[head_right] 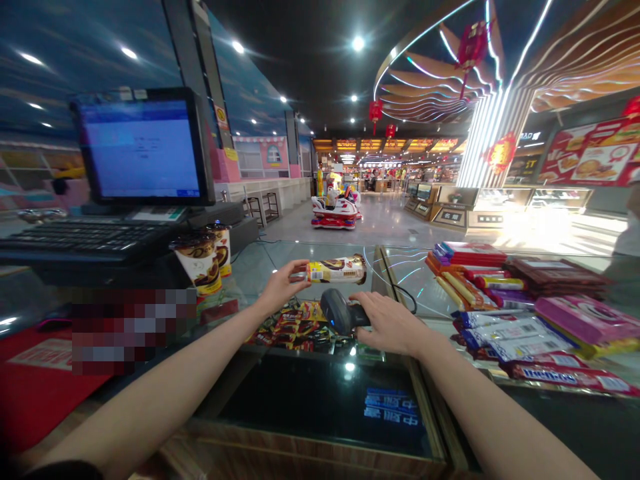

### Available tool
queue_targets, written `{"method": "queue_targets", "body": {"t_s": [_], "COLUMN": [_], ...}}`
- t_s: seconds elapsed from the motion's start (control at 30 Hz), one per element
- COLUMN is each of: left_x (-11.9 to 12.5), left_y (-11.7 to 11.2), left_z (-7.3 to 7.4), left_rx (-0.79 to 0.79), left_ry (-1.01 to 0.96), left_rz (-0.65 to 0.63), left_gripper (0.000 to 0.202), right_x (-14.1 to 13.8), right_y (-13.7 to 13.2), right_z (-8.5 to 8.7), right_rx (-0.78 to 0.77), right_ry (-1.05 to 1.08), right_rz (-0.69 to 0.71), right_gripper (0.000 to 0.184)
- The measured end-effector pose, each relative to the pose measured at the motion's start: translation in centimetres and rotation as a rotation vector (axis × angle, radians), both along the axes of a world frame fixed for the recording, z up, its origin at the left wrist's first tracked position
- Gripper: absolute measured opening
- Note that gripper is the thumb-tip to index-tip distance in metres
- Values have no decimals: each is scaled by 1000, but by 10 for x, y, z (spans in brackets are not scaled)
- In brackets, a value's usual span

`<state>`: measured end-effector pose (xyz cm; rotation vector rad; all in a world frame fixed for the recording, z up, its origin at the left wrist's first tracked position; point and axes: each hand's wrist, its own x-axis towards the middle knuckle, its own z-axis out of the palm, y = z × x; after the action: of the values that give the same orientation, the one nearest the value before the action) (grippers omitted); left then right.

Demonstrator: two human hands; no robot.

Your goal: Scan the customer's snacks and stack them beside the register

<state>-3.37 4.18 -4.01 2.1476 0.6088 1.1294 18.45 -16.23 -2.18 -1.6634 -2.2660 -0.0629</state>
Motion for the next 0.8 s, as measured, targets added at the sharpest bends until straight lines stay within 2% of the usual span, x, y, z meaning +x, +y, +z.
{"method": "queue_targets", "body": {"t_s": [0.17,0.3,0.5,0.57,0.63,0.8], "left_x": [0,1,0,0,0,0], "left_y": [4,9,10,9,7,0], "left_z": [-2,-6,-8,-8,-6,-3], "left_rx": [-8,-11,-6,5,13,27], "left_ry": [3,17,30,42,62,148], "left_rz": [-4,-4,-32,-43,-43,-17], "left_gripper": [49,50,56,54,50,45], "right_x": [6,16,37,42,44,44], "right_y": [-3,2,37,48,57,65], "right_z": [6,7,-9,-15,-19,-22], "right_rx": [-20,-26,169,173,152,105], "right_ry": [63,243,453,470,490,580], "right_rz": [15,-3,-235,-285,-304,-246], "right_gripper": [48,41,38,42,45,42]}}
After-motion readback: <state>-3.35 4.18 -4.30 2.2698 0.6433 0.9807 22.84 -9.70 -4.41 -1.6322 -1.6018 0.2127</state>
